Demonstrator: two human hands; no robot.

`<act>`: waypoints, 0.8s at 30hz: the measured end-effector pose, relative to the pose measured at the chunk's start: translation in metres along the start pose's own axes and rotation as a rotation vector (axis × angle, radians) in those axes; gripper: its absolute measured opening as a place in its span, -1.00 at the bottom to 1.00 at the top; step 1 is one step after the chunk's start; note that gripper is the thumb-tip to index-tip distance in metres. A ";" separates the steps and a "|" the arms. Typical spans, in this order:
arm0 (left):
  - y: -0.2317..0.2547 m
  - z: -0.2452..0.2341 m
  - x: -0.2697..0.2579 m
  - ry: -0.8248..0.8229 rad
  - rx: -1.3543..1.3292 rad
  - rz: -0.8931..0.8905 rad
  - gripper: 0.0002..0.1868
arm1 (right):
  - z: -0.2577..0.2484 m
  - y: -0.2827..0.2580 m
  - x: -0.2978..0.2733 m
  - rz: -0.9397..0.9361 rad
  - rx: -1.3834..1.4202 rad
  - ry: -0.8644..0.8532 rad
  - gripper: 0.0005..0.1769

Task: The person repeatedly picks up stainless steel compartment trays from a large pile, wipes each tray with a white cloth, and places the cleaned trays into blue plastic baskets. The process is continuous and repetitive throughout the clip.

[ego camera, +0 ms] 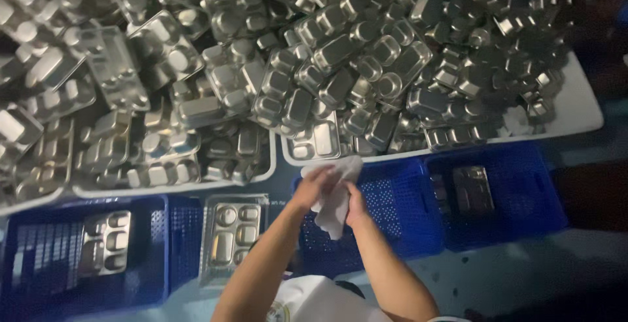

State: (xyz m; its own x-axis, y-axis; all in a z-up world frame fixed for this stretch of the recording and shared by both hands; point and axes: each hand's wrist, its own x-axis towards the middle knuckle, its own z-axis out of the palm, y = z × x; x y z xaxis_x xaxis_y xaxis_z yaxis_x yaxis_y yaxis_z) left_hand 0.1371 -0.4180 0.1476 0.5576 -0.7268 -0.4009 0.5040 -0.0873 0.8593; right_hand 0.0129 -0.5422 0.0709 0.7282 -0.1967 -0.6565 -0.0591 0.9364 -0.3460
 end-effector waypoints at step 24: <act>-0.072 0.030 0.429 0.389 0.723 0.075 -0.56 | -0.029 -0.012 -0.009 -0.404 0.468 0.503 -0.37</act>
State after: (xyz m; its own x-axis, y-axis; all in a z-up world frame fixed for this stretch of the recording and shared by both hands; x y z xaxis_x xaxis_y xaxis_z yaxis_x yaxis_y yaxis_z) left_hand 0.3205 -0.7442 -0.0765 0.8285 -0.4720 -0.3013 -0.0190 -0.5615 0.8273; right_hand -0.0123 -0.5603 0.0617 0.2303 -0.5505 -0.8024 0.5178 0.7675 -0.3779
